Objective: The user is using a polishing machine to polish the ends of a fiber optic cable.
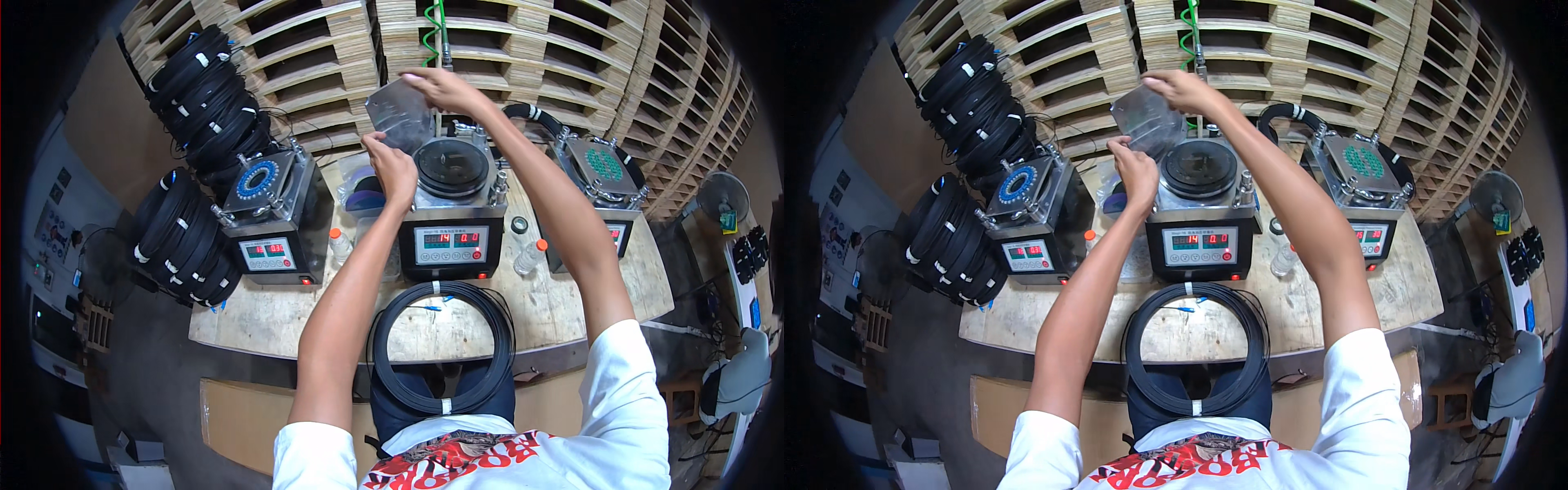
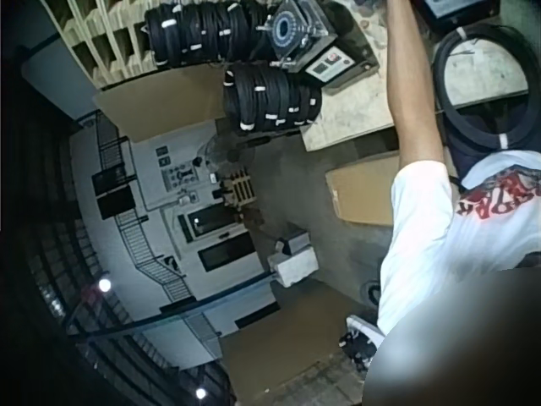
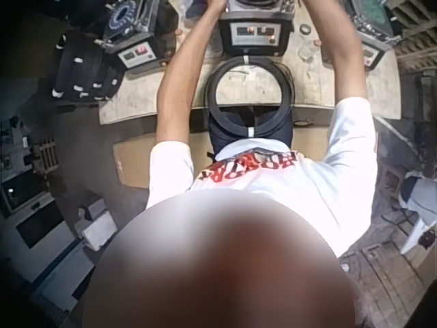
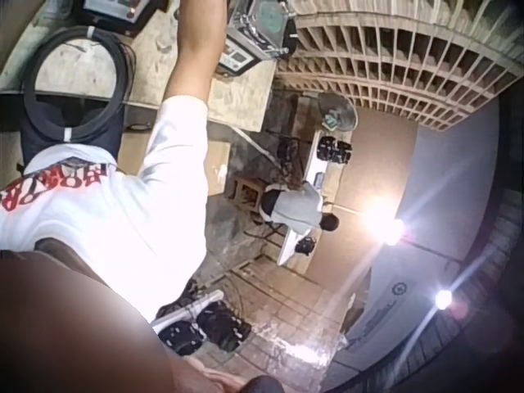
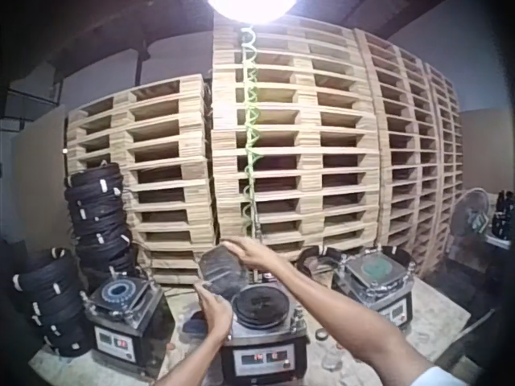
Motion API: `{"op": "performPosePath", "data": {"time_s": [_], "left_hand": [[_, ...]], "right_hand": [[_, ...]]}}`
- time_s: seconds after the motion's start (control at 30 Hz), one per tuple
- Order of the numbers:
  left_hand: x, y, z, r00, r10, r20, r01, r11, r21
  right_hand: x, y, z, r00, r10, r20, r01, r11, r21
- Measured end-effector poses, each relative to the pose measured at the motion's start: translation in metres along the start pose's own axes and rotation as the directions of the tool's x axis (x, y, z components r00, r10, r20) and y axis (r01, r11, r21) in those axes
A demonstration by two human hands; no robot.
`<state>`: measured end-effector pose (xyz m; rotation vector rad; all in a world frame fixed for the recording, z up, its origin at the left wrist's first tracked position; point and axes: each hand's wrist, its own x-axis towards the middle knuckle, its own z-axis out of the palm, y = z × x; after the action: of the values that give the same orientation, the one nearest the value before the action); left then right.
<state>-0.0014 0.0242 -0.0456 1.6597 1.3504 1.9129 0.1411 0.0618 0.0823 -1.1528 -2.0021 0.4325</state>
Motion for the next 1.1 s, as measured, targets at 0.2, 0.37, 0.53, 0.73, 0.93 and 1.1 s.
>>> {"op": "performPosePath", "data": {"time_s": [0.2, 0.37, 0.53, 0.73, 0.93, 1.1], "left_hand": [[0.001, 0.007, 0.005, 0.996, -0.089, -0.028, 0.088, 0.995, -0.047], [0.0, 0.008, 0.01, 0.99, -0.12, -0.072, 0.119, 0.993, -0.028], [0.009, -0.006, 0.004, 0.981, -0.191, 0.046, 0.19, 0.982, 0.01], [0.012, 0.008, 0.01, 0.94, -0.292, 0.176, 0.242, 0.935, 0.259], [0.013, -0.009, 0.008, 0.888, -0.317, 0.334, 0.257, 0.943, 0.211], [0.009, -0.004, 0.001, 0.914, -0.239, 0.328, 0.206, 0.97, 0.13]], "right_hand": [[0.04, -0.006, 0.033, 0.946, 0.323, 0.036, -0.324, 0.933, 0.156], [0.025, 0.018, 0.02, 0.916, 0.4, -0.033, -0.388, 0.904, 0.181], [-0.016, 0.028, 0.003, 0.877, 0.465, -0.121, -0.404, 0.851, 0.337], [-0.078, 0.052, -0.024, 0.831, 0.498, -0.248, -0.309, 0.783, 0.54], [-0.121, 0.066, -0.022, 0.844, 0.488, -0.223, -0.149, 0.613, 0.776], [-0.134, 0.08, -0.015, 0.883, 0.465, -0.069, -0.249, 0.587, 0.77]]}}
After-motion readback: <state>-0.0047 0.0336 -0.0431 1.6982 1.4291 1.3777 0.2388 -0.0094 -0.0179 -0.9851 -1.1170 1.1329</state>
